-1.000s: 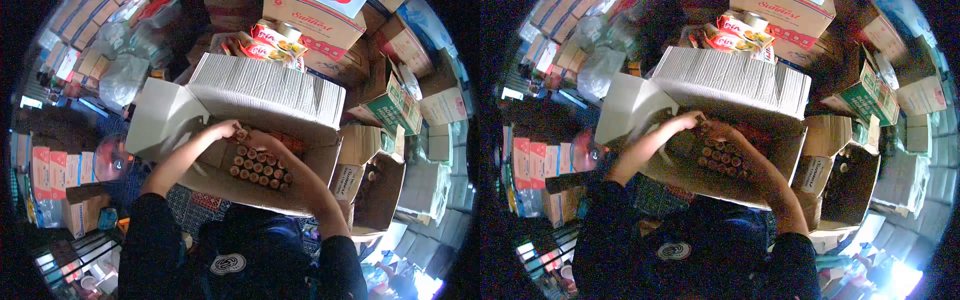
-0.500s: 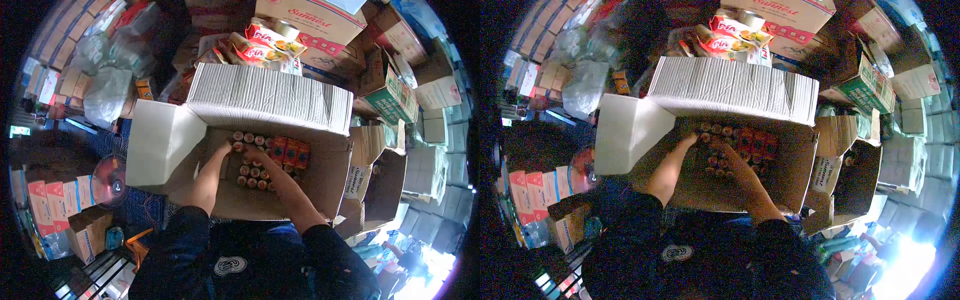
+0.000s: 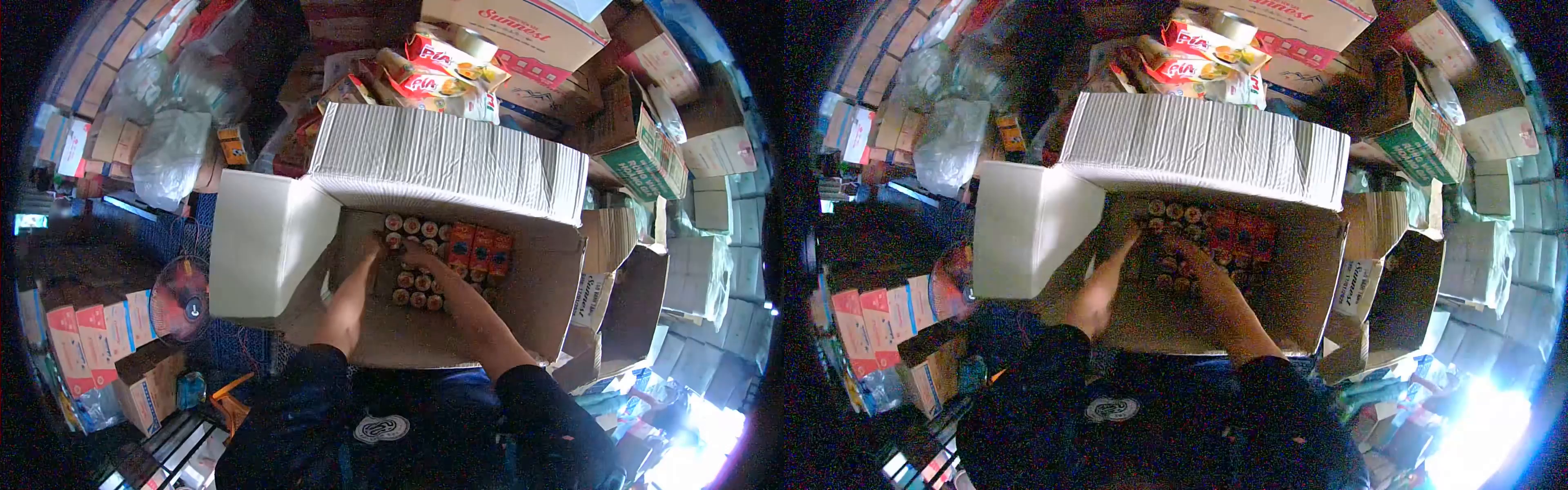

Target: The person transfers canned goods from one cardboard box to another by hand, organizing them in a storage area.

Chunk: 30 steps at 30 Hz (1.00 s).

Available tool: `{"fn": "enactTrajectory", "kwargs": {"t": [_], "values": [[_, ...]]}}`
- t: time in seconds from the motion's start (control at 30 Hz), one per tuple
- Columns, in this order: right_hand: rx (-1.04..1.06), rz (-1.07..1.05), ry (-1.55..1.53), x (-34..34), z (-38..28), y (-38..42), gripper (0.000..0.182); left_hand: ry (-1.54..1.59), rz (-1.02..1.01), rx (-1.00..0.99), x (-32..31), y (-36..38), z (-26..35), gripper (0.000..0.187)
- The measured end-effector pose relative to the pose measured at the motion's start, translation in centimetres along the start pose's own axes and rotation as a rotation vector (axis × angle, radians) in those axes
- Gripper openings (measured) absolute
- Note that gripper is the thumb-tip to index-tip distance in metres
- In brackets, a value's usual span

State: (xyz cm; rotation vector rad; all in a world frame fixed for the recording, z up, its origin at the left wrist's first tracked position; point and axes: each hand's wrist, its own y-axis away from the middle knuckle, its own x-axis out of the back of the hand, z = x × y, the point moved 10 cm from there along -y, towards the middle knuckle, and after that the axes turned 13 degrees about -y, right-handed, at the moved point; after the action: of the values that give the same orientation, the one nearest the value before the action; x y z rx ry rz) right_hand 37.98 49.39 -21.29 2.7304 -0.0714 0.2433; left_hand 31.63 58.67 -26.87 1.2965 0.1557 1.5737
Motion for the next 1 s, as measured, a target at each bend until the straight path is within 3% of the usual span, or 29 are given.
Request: {"fn": "enactTrajectory", "kwargs": {"t": [0.27,0.47,0.53,0.57,0.67,0.77,0.8,0.9,0.97,1.0], "values": [[-0.024,-0.095,-0.043,0.1,-1.7,2.4,0.051,-0.107,0.055,-0.053,-0.2,-0.7,0.6,0.049],[-0.01,-0.135,-0.17,4.9,-13.1,9.2,0.056,-0.27,0.11,-0.108,1.7,-2.0,1.4,0.051],[0.144,-0.157,0.034,5.5,-12.7,11.4,0.054,-0.336,0.15,-0.18,2.4,-3.6,2.5,0.052],[0.172,-0.097,0.301,6.7,-13.3,12.2,0.051,-0.364,0.173,-0.231,3.1,-4.5,3.7,0.052],[0.243,0.039,0.718,9.6,-12.3,14.5,0.05,-0.409,0.216,-0.39,5.7,-5.0,9.5,0.053],[0.196,0.054,0.701,9.9,-7.2,14.8,0.052,-0.364,0.065,-0.43,12.2,10.5,23.6,0.045],[0.228,0.044,0.692,10.2,-7.1,15.3,0.051,-0.419,0.271,-0.663,12.7,11.1,26.5,0.044],[0.394,0.029,0.66,10.7,-9.2,19.2,0.049,-0.202,0.005,-0.71,11.8,16.1,34.7,0.04],[0.419,0.082,0.519,12.4,-12.6,24.5,0.048,-0.071,0.083,-0.861,12.0,21.2,40.6,0.031],[0.462,0.096,0.62,13.0,-13.4,26.6,0.046,0.053,0.024,-0.914,10.7,21.6,42.7,0.024]]}}
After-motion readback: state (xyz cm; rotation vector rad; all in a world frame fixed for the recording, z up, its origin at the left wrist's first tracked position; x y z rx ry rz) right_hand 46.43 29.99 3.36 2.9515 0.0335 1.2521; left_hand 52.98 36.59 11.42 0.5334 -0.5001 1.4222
